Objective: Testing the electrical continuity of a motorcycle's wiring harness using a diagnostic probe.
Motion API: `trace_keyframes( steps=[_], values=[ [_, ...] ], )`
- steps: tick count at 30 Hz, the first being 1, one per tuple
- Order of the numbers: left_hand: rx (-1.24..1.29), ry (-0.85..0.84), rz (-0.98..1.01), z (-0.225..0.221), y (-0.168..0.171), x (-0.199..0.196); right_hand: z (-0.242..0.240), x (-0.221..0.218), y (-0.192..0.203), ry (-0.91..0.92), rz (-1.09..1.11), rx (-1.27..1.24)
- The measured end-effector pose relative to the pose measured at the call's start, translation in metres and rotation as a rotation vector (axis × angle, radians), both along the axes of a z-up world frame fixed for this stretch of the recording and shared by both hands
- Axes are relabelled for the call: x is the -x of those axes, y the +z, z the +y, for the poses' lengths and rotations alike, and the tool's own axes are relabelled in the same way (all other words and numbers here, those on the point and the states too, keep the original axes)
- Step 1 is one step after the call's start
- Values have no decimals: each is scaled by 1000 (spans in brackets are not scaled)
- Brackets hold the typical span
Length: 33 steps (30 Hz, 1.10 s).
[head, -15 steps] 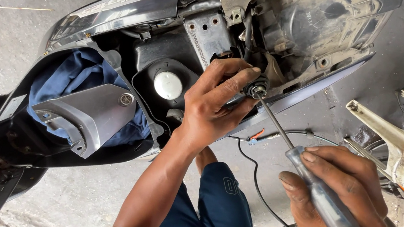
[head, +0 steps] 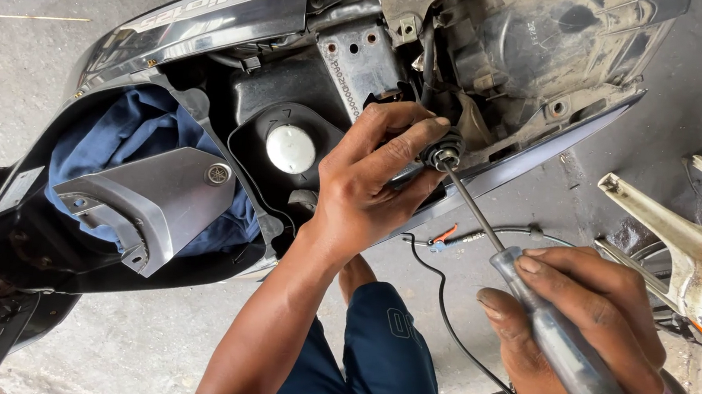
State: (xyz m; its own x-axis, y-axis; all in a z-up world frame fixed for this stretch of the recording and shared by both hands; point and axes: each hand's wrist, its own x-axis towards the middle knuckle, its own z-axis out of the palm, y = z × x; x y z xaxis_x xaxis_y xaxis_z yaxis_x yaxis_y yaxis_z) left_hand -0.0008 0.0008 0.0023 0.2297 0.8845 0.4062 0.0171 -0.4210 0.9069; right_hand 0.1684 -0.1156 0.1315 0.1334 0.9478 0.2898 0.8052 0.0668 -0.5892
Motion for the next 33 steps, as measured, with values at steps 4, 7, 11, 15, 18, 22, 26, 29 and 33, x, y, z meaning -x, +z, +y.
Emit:
trace_keyframes(
  steps=[4, 7, 11, 15, 18, 22, 26, 29, 33],
  values=[
    [-11, 8, 11, -1, -2, 0, 1, 1, 0, -3, -13, 3],
    [-36, 6, 20, 0, -3, 1, 4, 2, 0, 20, -16, -32],
    [-76, -3, 47, 1, -2, 2, 4, 4, 2, 15, -1, -17],
    [-88, 7, 32, 1, -1, 1, -7, -3, -1, 21, -4, 33],
    [-90, -18, 55, 1, 1, 3, 6, 4, 4, 28, -14, -23],
    [-110, -19, 60, 3, 2, 2, 4, 5, 3, -2, -1, -8],
    [-117, 1, 48, 4, 1, 0, 1, 2, -3, -16, 2, -28],
    [-117, 2, 48, 5, 2, 1, 0, 3, -4, -17, -12, -38],
    [-129, 2, 54, 5, 3, 1, 0, 4, -5, -27, -24, -51]
  ],
)
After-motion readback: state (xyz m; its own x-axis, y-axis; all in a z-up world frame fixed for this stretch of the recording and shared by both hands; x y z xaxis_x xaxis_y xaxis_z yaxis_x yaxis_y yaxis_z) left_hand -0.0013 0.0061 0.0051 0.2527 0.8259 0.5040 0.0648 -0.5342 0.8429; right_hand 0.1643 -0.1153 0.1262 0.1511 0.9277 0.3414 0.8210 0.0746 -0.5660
